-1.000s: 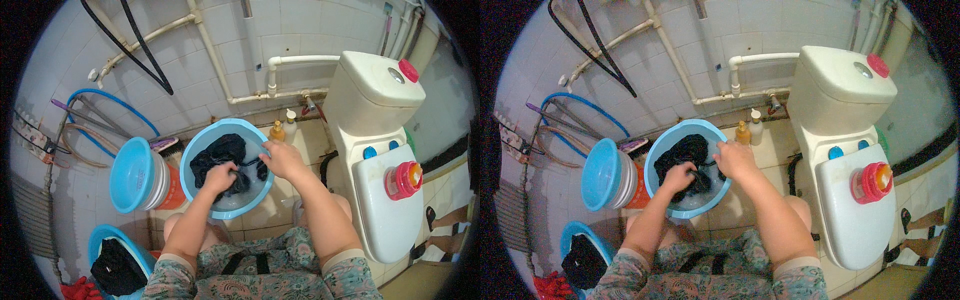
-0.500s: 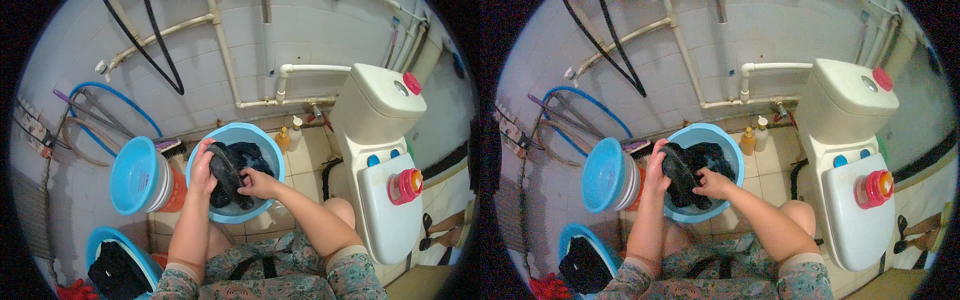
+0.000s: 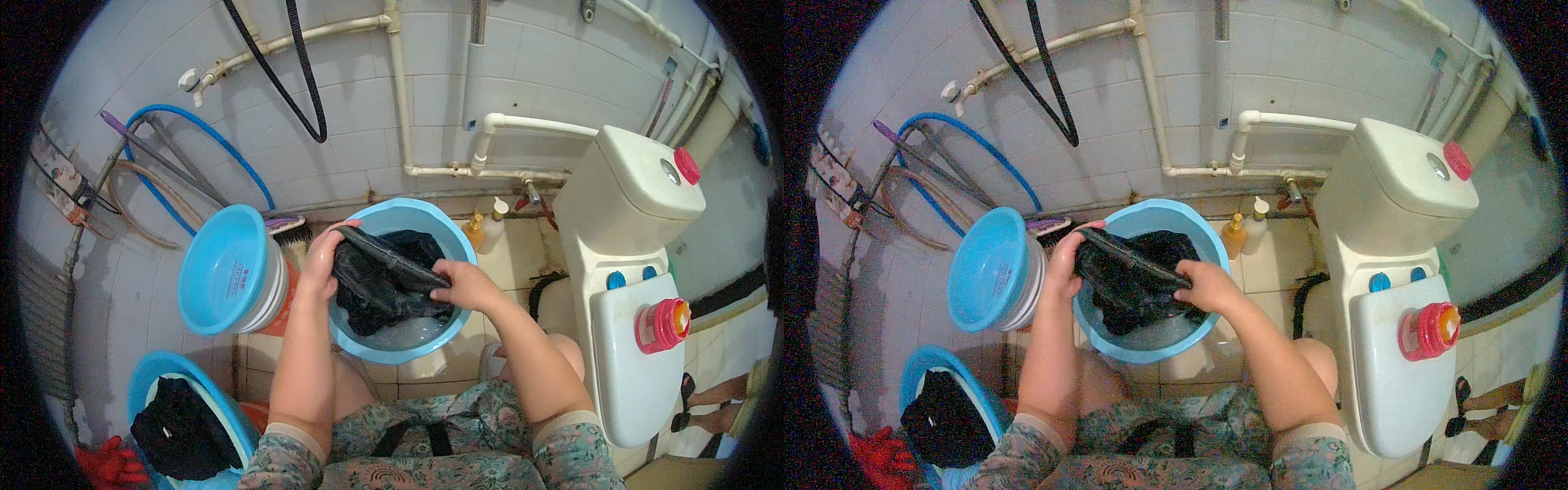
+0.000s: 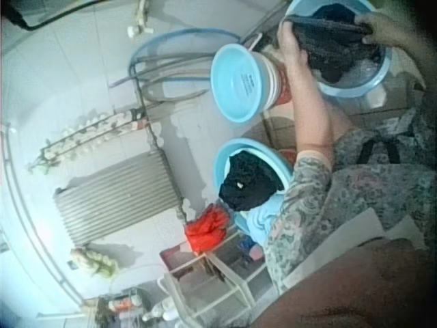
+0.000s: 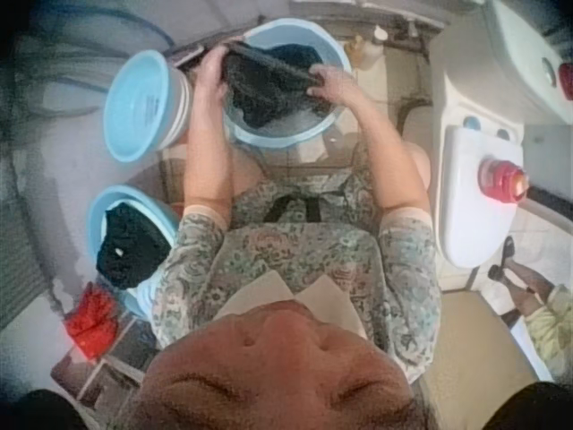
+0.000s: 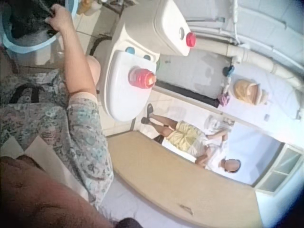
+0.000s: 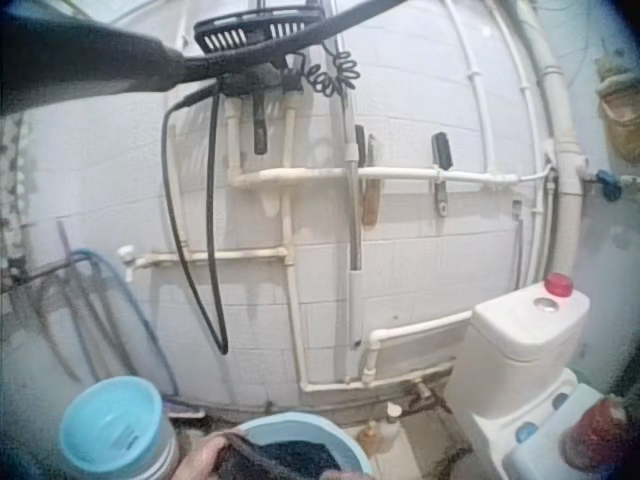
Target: The person hand-washes dark clothing items in a blue basin filled with water. They scrub and rinse a black garment, then add a pair of dark jeans to the basin. The person uses a yellow sponge to scrub the jeans and applies liquid detergent from a bottle before continuing to wash the items.
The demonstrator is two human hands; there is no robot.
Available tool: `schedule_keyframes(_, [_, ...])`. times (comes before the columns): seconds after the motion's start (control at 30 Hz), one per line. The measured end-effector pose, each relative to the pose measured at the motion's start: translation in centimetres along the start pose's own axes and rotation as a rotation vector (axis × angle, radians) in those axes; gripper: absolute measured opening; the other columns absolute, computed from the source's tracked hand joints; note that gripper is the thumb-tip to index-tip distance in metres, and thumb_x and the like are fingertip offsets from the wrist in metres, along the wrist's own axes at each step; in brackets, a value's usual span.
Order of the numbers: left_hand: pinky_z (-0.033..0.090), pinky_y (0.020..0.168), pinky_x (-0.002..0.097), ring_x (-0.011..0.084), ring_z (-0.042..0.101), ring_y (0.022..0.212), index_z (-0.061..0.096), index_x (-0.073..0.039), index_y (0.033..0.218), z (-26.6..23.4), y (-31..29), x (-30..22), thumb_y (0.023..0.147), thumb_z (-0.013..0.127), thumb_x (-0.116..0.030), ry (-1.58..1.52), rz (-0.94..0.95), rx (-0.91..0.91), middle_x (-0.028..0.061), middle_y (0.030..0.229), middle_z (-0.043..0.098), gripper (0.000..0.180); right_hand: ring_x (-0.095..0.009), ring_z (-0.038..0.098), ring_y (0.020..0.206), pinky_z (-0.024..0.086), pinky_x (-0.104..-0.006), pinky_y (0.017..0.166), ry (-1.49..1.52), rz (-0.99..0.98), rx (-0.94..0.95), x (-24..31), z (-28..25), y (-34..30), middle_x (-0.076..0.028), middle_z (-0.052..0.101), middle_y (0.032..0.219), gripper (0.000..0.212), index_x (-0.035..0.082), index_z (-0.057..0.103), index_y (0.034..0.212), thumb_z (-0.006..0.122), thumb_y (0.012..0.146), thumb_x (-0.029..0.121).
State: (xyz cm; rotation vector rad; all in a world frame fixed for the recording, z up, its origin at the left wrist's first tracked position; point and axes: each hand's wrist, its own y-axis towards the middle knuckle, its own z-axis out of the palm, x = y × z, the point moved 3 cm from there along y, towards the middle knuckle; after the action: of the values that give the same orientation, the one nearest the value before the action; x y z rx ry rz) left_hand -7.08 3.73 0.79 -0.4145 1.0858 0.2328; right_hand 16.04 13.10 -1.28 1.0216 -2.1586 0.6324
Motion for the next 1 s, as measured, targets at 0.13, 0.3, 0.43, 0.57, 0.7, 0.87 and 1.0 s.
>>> schedule_keyframes(0.13, [0.042,0.085,0.0300,0.0175,0.054,0.095,0.059,-0.003,0.112,0.2,-1.5,-1.9,0.078,0.047,-0.012,0.157,-0.034,0.148,0.0067,0.102,0.059,0.037,-0.032,0.061,0.081,0.047,-0.0401,0.071,-0.135,0.261,-0.399,-0.1,-2.8,-0.2,-0.016,0.062,0.080,0.021,0.009,0.059,0.089,0.065,0.071,0.018])
schedule_keyframes(0.3, [0.036,0.095,0.0319,0.0187,0.051,0.105,0.055,-0.007,0.120,-0.2,-2.2,-0.4,0.076,0.050,-0.018,0.662,-0.092,0.267,0.0079,0.114,0.057,0.046,-0.018,0.056,0.068,0.044,-0.0298,0.066,0.895,0.345,-0.396,-2.6,-3.0,0.7,-0.004,0.060,0.072,0.018,0.006,0.057,0.082,0.056,0.075,0.023])
schedule_keyframes(0.43, [0.036,0.092,0.0291,0.0159,0.049,0.102,0.055,-0.006,0.120,-0.5,-2.3,-0.2,0.079,0.055,-0.011,0.642,-0.137,0.360,0.0066,0.110,0.057,0.042,-0.012,0.051,0.069,0.041,-0.0262,0.064,1.299,0.369,-0.228,-2.1,-3.3,0.3,0.000,0.057,0.076,0.013,0.011,0.057,0.085,0.059,0.076,0.020])
schedule_keyframes(0.57, [0.042,0.083,0.0323,0.0174,0.054,0.091,0.056,-0.002,0.107,-1.5,-2.2,0.3,0.078,0.057,-0.007,0.702,-0.077,0.142,0.0076,0.096,0.059,0.030,-0.009,0.050,0.068,0.039,-0.0235,0.064,1.370,0.255,-0.123,-0.5,-4.4,0.1,0.002,0.057,0.073,0.011,0.012,0.057,0.083,0.063,0.076,0.017])
schedule_keyframes(0.7, [0.045,0.075,0.0379,0.0298,0.058,0.081,0.047,-0.001,0.093,-1.3,-1.4,-0.1,0.078,0.056,-0.006,1.194,0.248,-0.185,0.0177,0.084,0.058,0.018,-0.011,0.051,0.067,0.041,-0.0279,0.061,0.824,0.130,-0.314,-1.5,-4.8,0.7,-0.002,0.058,0.072,0.015,0.007,0.057,0.081,0.064,0.077,0.019])
schedule_keyframes(0.87, [0.044,0.072,0.0417,0.0407,0.056,0.083,0.042,-0.002,0.092,0.7,-1.5,-1.6,0.077,0.057,-0.009,1.211,0.233,-0.402,0.0244,0.078,0.056,0.022,-0.032,0.059,0.068,0.044,-0.0424,0.060,-0.047,0.163,-0.672,1.4,-5.9,-0.9,-0.015,0.059,0.070,0.021,0.007,0.050,0.088,0.061,0.075,0.019])
schedule_keyframes(1.0, [0.045,0.068,0.0411,0.0327,0.059,0.074,0.047,-0.001,0.099,-3.5,1.6,1.6,0.076,0.060,-0.010,1.012,0.261,-0.266,0.0178,0.077,0.058,0.027,-0.036,0.060,0.070,0.043,-0.0475,0.060,-0.357,0.204,-0.710,2.6,-6.6,-1.5,-0.017,0.059,0.069,0.019,0.011,0.045,0.090,0.058,0.076,0.016])
